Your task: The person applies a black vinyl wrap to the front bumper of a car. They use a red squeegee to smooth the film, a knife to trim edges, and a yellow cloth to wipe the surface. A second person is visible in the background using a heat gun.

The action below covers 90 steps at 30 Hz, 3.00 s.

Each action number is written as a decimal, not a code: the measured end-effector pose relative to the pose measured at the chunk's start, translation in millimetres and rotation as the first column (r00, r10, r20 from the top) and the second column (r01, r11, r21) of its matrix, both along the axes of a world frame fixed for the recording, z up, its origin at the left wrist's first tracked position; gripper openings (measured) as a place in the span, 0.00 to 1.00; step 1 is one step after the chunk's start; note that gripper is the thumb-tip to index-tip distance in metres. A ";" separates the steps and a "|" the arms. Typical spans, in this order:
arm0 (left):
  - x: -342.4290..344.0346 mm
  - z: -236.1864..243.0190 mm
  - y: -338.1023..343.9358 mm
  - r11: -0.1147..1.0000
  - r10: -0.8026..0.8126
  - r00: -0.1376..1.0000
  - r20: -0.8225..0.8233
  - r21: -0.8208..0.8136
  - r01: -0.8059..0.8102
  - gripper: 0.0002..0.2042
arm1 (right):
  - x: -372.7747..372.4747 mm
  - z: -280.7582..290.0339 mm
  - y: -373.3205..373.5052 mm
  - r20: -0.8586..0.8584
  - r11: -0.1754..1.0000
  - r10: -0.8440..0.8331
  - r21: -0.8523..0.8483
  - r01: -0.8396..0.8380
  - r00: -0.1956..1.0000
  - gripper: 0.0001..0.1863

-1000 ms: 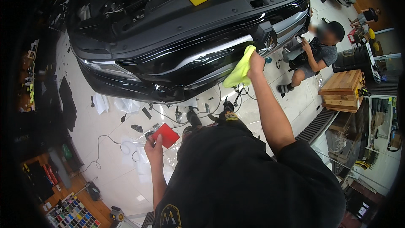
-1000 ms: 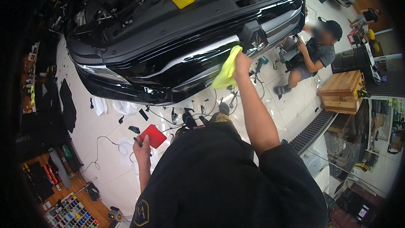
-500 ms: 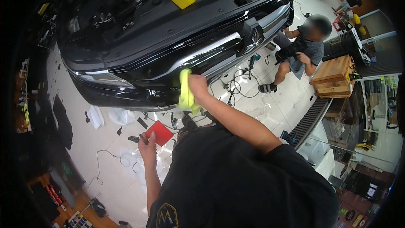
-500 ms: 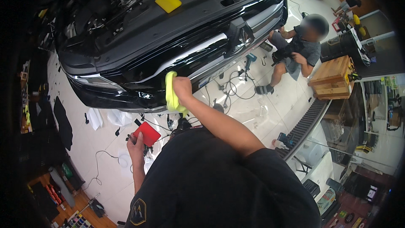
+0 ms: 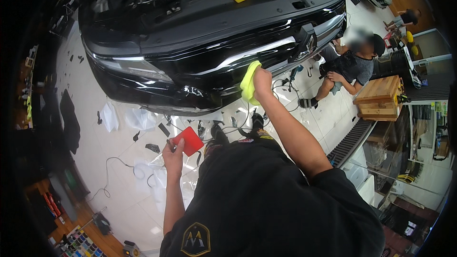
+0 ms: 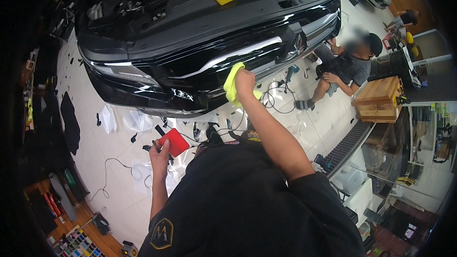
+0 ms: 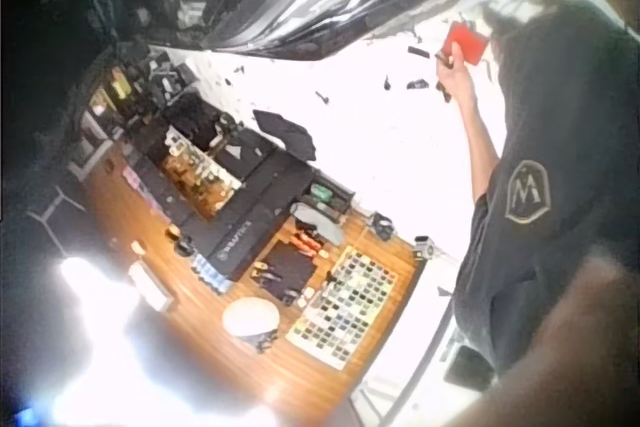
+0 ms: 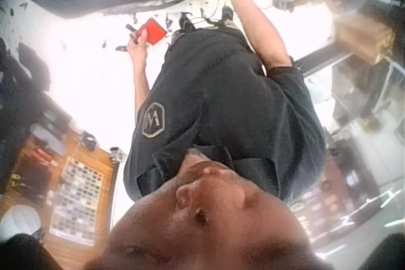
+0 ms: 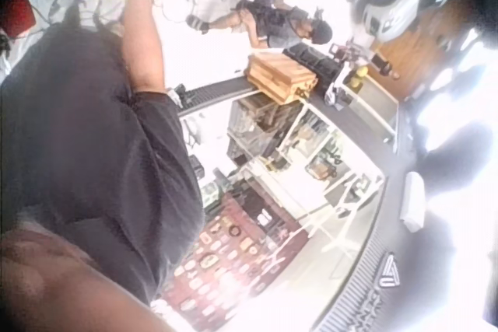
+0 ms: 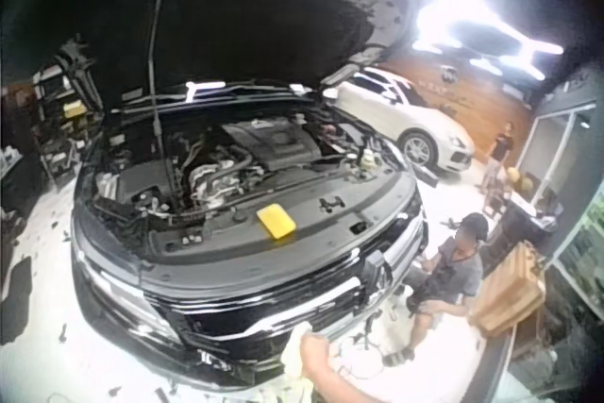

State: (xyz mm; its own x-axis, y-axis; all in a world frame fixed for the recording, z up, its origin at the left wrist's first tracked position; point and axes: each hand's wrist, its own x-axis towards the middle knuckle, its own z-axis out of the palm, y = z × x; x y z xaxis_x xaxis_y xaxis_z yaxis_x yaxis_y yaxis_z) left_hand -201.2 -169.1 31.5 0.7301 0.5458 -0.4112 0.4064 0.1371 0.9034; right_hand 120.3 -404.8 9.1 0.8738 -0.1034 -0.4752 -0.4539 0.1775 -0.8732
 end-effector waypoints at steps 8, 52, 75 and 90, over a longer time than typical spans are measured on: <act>-34.5 -19.4 21.3 0.989 0.144 0.989 0.031 0.010 -0.144 0.10 | -47.5 16.3 97.5 -0.091 0.972 -0.155 -0.194 0.135 0.984 0.24; 19.5 1.2 1.6 1.000 0.012 1.000 -0.023 0.018 -0.012 0.14 | -88.5 38.5 -224.1 -0.096 0.998 0.018 -0.051 -0.023 0.995 0.16; 74.2 24.8 -261.7 0.994 -0.053 0.982 -0.182 0.085 0.070 0.11 | -77.9 -62.3 -420.6 -0.336 0.980 0.147 0.179 -0.090 0.930 0.05; 94.7 22.7 -298.8 0.987 -0.100 0.985 -0.141 0.112 0.116 0.12 | -21.1 -62.1 -462.4 -0.247 0.993 0.111 0.071 -0.096 0.963 0.15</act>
State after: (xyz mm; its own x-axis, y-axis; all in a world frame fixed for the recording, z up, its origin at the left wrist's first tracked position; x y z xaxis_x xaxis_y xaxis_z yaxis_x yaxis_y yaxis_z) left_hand -106.4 -467.8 54.3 0.7301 0.5174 -0.4464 0.5315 -0.0194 0.8468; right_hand 99.3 -867.2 -52.9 0.7309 0.0155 -0.6823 -0.6748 0.1652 -0.7192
